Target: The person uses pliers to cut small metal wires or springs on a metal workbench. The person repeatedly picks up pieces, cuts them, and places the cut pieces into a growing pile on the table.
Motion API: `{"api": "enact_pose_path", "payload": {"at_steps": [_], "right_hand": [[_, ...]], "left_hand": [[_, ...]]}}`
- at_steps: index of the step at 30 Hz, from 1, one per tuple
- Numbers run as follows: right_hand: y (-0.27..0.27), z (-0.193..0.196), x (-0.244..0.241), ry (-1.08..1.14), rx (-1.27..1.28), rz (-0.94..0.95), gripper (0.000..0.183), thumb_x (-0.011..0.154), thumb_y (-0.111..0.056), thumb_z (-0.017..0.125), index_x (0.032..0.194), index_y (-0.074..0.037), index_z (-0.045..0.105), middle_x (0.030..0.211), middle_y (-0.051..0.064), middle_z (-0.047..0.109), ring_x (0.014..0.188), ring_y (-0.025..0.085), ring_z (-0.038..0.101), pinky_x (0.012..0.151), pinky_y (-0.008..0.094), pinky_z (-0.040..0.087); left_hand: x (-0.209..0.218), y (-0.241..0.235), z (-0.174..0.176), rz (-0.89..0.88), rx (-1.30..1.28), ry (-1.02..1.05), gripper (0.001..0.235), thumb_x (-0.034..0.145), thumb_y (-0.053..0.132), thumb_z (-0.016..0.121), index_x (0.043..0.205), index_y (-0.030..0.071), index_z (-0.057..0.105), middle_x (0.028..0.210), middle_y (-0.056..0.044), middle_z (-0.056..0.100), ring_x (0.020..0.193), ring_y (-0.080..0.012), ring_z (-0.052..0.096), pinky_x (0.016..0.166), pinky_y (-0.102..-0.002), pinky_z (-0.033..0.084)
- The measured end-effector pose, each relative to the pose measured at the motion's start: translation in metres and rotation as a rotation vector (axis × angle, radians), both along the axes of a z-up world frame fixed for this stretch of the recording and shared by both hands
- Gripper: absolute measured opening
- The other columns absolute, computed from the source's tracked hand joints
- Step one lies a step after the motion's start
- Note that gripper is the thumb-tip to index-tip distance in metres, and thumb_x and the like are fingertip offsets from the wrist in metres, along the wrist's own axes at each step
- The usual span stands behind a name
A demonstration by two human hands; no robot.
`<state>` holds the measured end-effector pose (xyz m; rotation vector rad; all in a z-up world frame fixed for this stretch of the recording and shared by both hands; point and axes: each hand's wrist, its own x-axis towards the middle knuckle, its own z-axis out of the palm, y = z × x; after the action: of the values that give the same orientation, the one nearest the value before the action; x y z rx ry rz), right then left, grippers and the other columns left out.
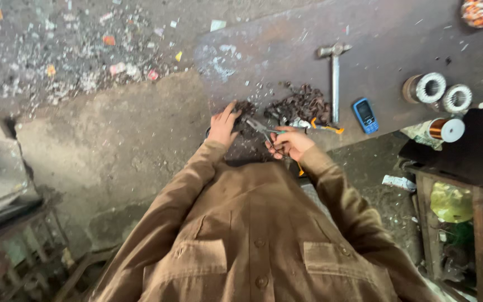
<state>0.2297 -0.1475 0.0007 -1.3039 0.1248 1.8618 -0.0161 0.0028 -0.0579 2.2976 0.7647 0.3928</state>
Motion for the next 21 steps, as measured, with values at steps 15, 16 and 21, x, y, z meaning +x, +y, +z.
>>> {"api": "enact_pose_path", "payload": {"at_steps": [15,16,21], "right_hand": [[0.000,0.041,-0.025,-1.273,0.638,0.595,0.026,0.080,-0.004,0.061,0.104,0.000,0.072,0.101,0.021,0.071,0.088,0.031,0.068,0.077,0.041,0.055],[0.001,0.037,-0.023,-1.233,0.600,0.590,0.023,0.080,-0.005,0.061,0.100,-0.001,0.072,0.096,0.020,0.072,0.084,0.030,0.070,0.075,0.041,0.055],[-0.001,0.017,-0.035,-0.103,0.216,-0.010,0.015,0.079,0.003,0.060,0.093,0.003,0.065,0.094,0.020,0.069,0.072,0.028,0.064,0.056,0.040,0.046]], "left_hand": [[0.001,0.011,0.018,-0.100,-0.028,0.028,0.094,0.064,0.000,0.081,0.150,0.018,0.048,0.161,-0.016,0.034,0.136,-0.0400,0.046,0.112,-0.051,0.038],[0.002,0.010,0.017,-0.096,-0.024,0.029,0.095,0.063,-0.001,0.081,0.150,0.018,0.049,0.161,-0.016,0.034,0.137,-0.0402,0.046,0.112,-0.051,0.038],[-0.003,0.006,0.012,-0.075,-0.008,0.005,0.094,0.065,0.000,0.081,0.151,0.019,0.049,0.162,-0.015,0.034,0.137,-0.0385,0.047,0.112,-0.051,0.038]]}}
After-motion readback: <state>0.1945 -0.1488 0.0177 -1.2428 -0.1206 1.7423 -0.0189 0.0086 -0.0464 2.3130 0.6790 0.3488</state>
